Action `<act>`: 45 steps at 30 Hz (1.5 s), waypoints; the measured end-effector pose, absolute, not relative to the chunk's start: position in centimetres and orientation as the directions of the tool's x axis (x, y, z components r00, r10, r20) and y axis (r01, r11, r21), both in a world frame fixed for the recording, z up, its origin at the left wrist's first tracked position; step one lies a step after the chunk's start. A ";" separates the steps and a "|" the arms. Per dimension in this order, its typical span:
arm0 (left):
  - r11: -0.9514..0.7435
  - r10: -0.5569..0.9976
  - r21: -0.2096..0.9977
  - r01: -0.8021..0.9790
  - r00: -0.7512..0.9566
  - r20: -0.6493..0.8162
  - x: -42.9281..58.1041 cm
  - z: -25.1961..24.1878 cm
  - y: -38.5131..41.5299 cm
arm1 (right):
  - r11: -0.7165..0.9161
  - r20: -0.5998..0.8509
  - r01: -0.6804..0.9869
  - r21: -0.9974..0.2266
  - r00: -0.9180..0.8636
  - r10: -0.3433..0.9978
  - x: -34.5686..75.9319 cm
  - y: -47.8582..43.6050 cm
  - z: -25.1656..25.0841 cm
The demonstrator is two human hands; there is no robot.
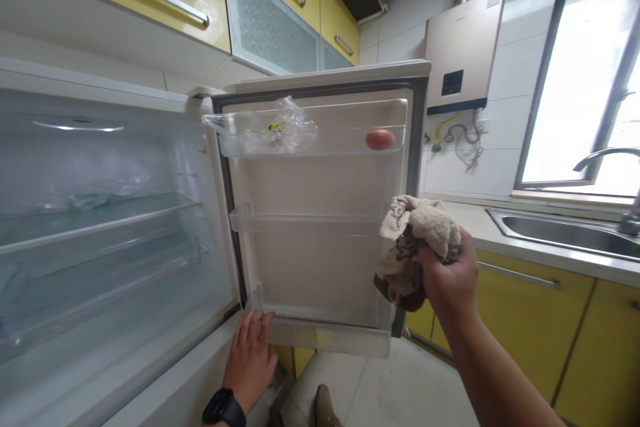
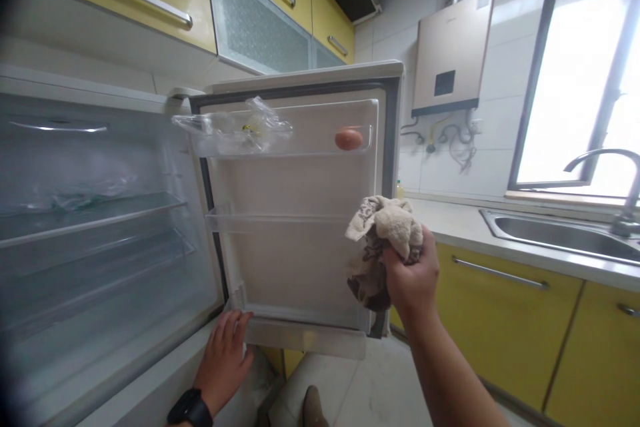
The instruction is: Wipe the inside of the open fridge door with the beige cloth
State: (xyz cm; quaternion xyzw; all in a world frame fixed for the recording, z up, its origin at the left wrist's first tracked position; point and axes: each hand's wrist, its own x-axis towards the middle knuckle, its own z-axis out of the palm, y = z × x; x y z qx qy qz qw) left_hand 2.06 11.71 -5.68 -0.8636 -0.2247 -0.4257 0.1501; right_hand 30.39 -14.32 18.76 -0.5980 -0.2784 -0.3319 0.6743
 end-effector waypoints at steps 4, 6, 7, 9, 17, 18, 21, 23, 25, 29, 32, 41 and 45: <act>-0.846 0.225 -0.128 0.518 0.563 0.795 1.4 -6.1 12.3 | 0.166 0.733 0.727 -0.667 0.679 -0.028 29.7 -13.6 15.3; -0.847 0.209 -0.139 0.513 0.562 0.800 1.1 -6.5 12.8 | 0.179 0.748 0.733 -0.656 0.663 0.023 29.3 -13.5 14.0; -0.848 0.196 -0.147 0.509 0.558 0.807 1.0 -6.7 13.0 | 0.174 0.757 0.742 -0.647 0.652 0.040 29.1 -13.6 13.7; -0.853 0.173 -0.157 0.498 0.552 0.816 0.7 -7.0 13.4 | 0.149 0.792 0.780 -0.608 0.610 0.038 28.8 -13.9 14.1; -0.861 0.117 -0.180 0.476 0.530 0.840 0.4 -7.1 14.3 | 0.084 0.943 0.954 -0.289 0.299 -0.148 30.2 -14.8 24.6; -0.860 0.114 -0.180 0.478 0.522 0.845 0.5 -7.0 14.2 | 0.077 0.947 0.958 -0.276 0.284 -0.149 30.5 -14.8 25.6; -0.847 0.113 -0.183 0.498 0.506 0.855 0.5 -6.8 14.0 | 0.024 0.941 0.946 -0.323 0.323 -0.100 31.1 -15.1 27.1; -0.837 0.128 -0.180 0.516 0.505 0.854 0.4 -6.8 13.8 | -0.049 0.956 0.956 -0.289 0.286 -0.068 31.1 -15.4 26.9; -0.833 0.142 -0.176 0.525 0.510 0.849 0.3 -6.9 13.6 | -0.129 0.976 0.968 -0.217 0.216 -0.021 30.8 -15.7 26.2; -0.831 0.180 -0.153 0.535 0.519 0.836 0.1 -6.9 13.3 | -0.149 0.965 0.959 -0.243 0.254 0.060 30.5 -16.2 23.8; -0.831 0.189 -0.135 0.540 0.502 0.844 0.3 -6.4 12.6 | -0.127 0.923 0.924 -0.361 0.373 0.094 30.7 -16.3 21.6; -0.808 0.282 -0.086 0.583 0.510 0.812 0.8 -6.0 11.1 | -0.080 0.806 0.830 -0.552 0.556 0.205 32.2 -16.9 15.9; -0.790 0.328 -0.072 0.608 0.520 0.789 1.0 -6.5 11.1 | -0.106 0.773 0.815 -0.570 0.576 0.265 32.6 -17.5 15.2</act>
